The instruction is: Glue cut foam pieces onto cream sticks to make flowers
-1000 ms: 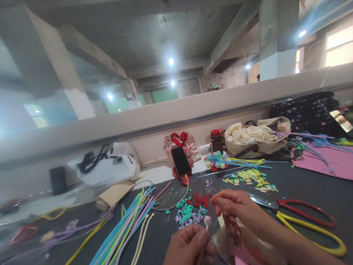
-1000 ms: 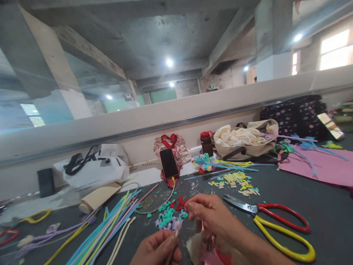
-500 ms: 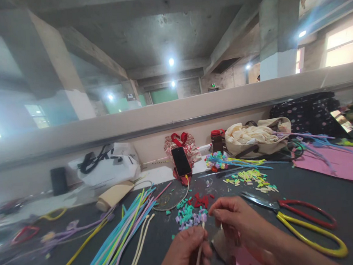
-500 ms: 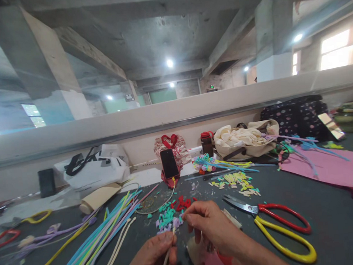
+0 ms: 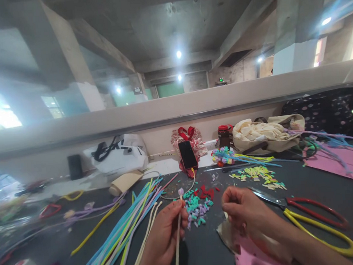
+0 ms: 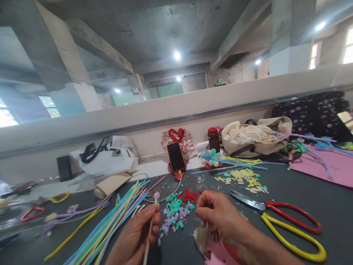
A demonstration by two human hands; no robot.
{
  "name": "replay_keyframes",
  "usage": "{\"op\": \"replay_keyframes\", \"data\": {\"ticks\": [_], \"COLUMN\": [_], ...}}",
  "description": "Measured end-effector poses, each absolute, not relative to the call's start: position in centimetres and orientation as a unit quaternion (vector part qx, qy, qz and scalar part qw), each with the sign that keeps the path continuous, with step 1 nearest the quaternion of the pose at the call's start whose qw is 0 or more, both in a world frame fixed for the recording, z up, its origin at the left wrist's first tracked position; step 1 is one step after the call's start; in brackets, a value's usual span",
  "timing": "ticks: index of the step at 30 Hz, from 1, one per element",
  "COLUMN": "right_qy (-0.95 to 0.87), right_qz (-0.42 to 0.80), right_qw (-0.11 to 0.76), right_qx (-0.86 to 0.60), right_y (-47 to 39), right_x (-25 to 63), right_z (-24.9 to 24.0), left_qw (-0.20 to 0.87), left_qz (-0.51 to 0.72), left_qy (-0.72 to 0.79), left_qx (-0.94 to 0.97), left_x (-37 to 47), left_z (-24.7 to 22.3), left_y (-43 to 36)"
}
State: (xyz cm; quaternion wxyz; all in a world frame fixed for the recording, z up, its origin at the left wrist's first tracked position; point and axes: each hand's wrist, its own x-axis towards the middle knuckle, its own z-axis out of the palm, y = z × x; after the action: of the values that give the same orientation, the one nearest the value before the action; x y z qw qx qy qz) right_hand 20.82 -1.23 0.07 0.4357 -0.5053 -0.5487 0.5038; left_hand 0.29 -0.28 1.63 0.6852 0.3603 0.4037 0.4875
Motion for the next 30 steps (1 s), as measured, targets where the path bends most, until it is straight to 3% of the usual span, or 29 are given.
{"op": "replay_keyframes", "data": {"ticks": [14, 22, 26, 30], "right_qy": [-0.58, -0.544, -0.624, -0.781], "right_qz": [0.512, 0.539, 0.436, 0.234], "right_qw": [0.41, 0.462, 0.416, 0.332], "right_qx": [-0.484, -0.447, -0.498, -0.474], "right_y": [-1.3, -0.7, -0.6, 0.2], "right_x": [21.5, 21.5, 21.5, 21.2], "right_z": [0.2, -2.2, -1.0, 1.2], "left_qw": [0.687, 0.678, 0.668, 0.67], "left_qz": [0.48, 0.489, 0.498, 0.503], "left_qy": [0.416, 0.414, 0.423, 0.411], "left_qx": [0.353, 0.359, 0.356, 0.359], "left_x": [0.4, 0.2, 0.0, 0.1], "left_z": [1.1, 1.1, 0.9, 0.7], "left_y": [0.2, 0.5, 0.6, 0.8]}}
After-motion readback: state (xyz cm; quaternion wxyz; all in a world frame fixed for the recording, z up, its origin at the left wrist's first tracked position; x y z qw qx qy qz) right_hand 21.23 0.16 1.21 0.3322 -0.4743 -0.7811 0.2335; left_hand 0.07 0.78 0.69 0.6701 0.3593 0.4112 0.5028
